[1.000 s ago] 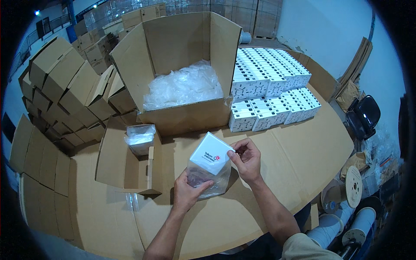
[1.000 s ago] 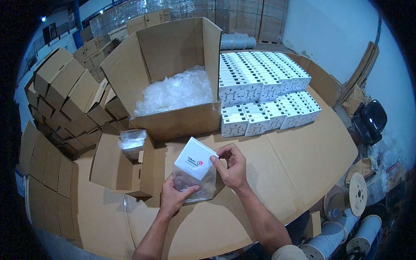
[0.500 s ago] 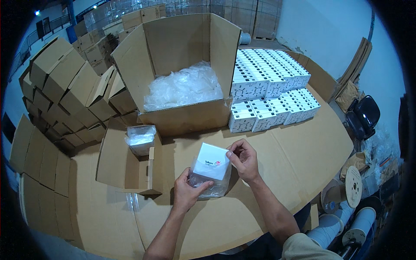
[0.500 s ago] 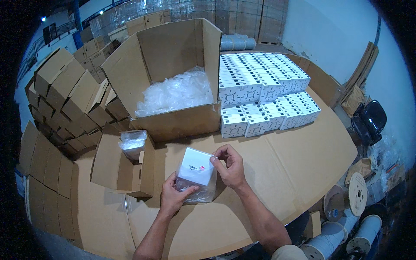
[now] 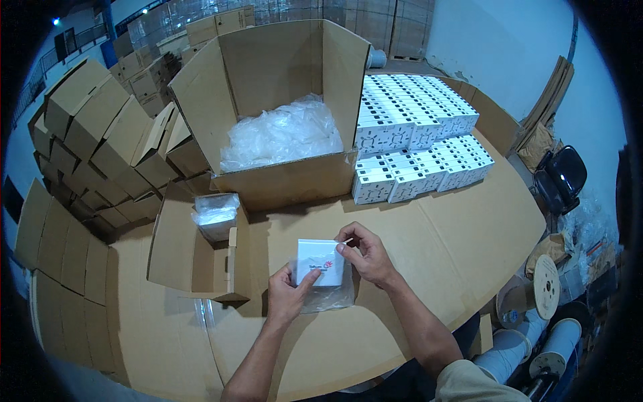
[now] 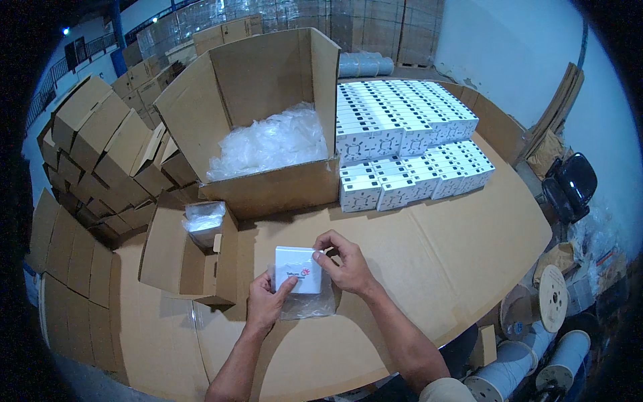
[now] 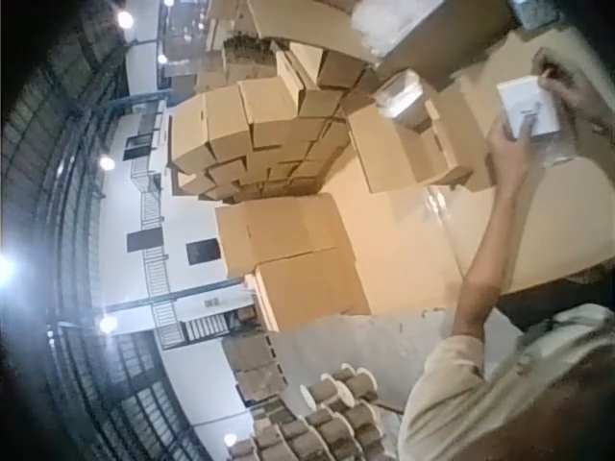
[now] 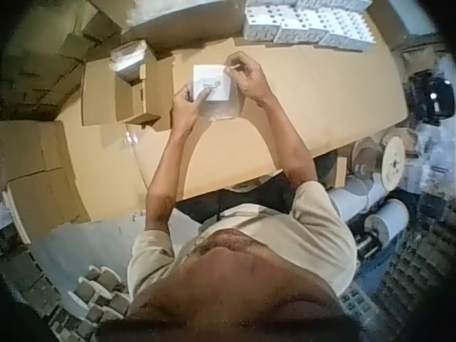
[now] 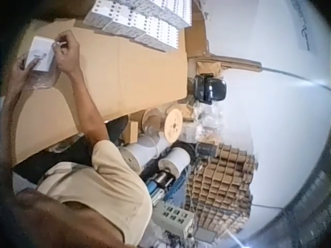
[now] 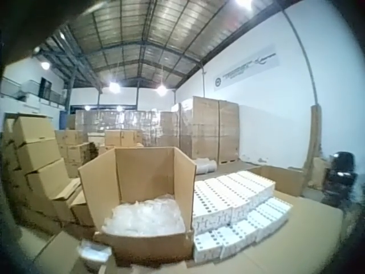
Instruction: Packaging small product boxes into plastic bags and larger cardboard boxes.
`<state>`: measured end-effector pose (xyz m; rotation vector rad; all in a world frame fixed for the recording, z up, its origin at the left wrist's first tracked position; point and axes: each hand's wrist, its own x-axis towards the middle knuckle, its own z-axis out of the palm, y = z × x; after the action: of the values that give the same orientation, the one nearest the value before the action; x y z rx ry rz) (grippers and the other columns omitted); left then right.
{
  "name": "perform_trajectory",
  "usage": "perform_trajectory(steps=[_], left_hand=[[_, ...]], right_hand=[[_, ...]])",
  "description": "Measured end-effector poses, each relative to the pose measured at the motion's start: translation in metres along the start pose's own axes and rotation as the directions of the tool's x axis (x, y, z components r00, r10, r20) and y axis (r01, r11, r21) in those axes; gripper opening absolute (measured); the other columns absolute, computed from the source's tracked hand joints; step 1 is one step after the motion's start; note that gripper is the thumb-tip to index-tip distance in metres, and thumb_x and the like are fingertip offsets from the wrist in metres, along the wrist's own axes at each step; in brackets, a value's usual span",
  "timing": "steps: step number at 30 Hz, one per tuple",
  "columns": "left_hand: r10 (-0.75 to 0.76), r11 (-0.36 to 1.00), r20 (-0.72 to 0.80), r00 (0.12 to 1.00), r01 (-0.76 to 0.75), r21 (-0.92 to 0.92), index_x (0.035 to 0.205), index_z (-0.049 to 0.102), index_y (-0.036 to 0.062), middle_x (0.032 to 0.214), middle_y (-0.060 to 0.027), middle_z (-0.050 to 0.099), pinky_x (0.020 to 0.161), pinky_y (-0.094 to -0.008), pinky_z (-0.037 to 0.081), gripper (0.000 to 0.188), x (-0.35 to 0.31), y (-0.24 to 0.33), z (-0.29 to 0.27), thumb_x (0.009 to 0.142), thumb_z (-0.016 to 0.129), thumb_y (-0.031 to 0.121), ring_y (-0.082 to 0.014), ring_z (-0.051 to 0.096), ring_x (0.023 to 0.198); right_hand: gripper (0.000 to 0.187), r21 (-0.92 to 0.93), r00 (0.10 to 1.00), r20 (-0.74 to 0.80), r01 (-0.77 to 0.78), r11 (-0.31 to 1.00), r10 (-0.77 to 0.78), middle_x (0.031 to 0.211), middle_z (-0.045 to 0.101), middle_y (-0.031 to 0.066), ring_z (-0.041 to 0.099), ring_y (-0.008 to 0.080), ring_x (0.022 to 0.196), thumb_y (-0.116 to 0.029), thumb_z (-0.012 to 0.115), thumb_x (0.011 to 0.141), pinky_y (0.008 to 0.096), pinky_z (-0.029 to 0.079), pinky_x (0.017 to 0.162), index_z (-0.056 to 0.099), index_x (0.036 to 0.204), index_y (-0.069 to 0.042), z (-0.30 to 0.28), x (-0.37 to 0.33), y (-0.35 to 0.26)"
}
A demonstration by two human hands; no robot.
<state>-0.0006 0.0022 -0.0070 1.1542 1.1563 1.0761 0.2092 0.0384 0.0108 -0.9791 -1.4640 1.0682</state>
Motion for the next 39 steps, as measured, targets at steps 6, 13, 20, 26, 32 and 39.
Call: perform_trajectory(steps=[6, 13, 20, 26, 32, 39], left_hand=[[-0.030, 0.999, -0.233, 0.972, 0.022, -0.039, 0.114, 0.067, -0.0014, 0.099, -0.0077, 0.073, 0.079, -0.0282, 0.054, 0.031, 0.000, 0.012, 0.000, 0.093, 0.076, 0.020, -0.0111, 0.067, 0.088], [0.038, 0.995, -0.222, 0.974, -0.017, 0.094, 0.114, 0.066, -0.0016, 0.102, -0.0075, 0.072, 0.087, -0.0308, 0.052, 0.034, 0.005, -0.004, -0.004, 0.103, 0.062, 0.030, -0.0139, 0.066, 0.095], [0.181, 0.980, -0.230, 0.956, -0.155, 0.125, 0.141, 0.058, 0.0076, 0.132, -0.0131, 0.064, 0.107, -0.0363, 0.041, 0.054, 0.005, 0.009, -0.001, 0.112, 0.028, 0.042, -0.0214, 0.057, 0.120], [0.295, 0.954, -0.228, 0.928, -0.274, 0.121, 0.144, 0.054, 0.0071, 0.134, -0.0132, 0.063, 0.110, -0.0377, 0.039, 0.056, 0.009, 0.010, -0.001, 0.112, 0.027, 0.043, -0.0226, 0.056, 0.124], [0.327, 0.917, -0.170, 0.930, -0.356, -0.181, 0.150, 0.044, 0.0068, 0.133, -0.0156, 0.062, 0.109, -0.0384, 0.043, 0.059, 0.015, 0.010, 0.000, 0.110, 0.030, 0.048, -0.0221, 0.056, 0.124], [0.339, 0.926, -0.229, 0.912, -0.366, -0.087, 0.152, 0.039, 0.0038, 0.124, -0.0191, 0.067, 0.107, -0.0390, 0.044, 0.062, 0.016, 0.017, 0.002, 0.110, 0.032, 0.048, -0.0235, 0.060, 0.119]], right_hand=[[0.017, 0.170, 0.974, 0.007, -0.222, 0.960, 0.225, 0.095, 0.064, 0.0052, 0.062, 0.0106, 0.088, -0.014, 0.066, 0.099, 0.0246, 0.050, 0.075, 0.058, 0.107, -0.001, 0.008, -0.001, 0.002], [0.009, 0.187, 0.964, 0.051, -0.267, 0.945, 0.262, 0.085, 0.062, 0.0004, 0.058, 0.0063, 0.075, -0.010, 0.059, 0.103, 0.0243, 0.048, 0.065, 0.057, 0.105, -0.001, 0.015, -0.003, 0.012], [0.009, 0.156, 0.981, 0.020, -0.193, 0.969, 0.192, 0.092, 0.062, -0.0001, 0.060, 0.0053, 0.084, -0.009, 0.059, 0.103, 0.0226, 0.051, 0.074, 0.058, 0.109, -0.002, 0.020, -0.004, 0.006], [0.010, 0.222, 0.991, -0.015, -0.129, 0.967, 0.135, 0.086, 0.058, -0.0025, 0.056, 0.0044, 0.077, -0.012, 0.059, 0.104, 0.0220, 0.047, 0.067, 0.057, 0.108, -0.003, 0.018, -0.004, 0.009], [0.028, 0.300, 0.999, 0.028, -0.050, 0.953, 0.043, 0.101, 0.062, 0.0037, 0.060, 0.0090, 0.091, -0.006, 0.067, 0.097, 0.0252, 0.051, 0.077, 0.051, 0.120, -0.005, 0.021, -0.006, -0.001], [0.049, 0.081, 0.941, 0.251, -0.252, 0.964, 0.225, 0.122, 0.065, 0.0127, 0.063, 0.0193, 0.115, 0.000, 0.073, 0.090, 0.0353, 0.053, 0.099, 0.049, 0.132, -0.001, 0.023, -0.007, 0.002]])
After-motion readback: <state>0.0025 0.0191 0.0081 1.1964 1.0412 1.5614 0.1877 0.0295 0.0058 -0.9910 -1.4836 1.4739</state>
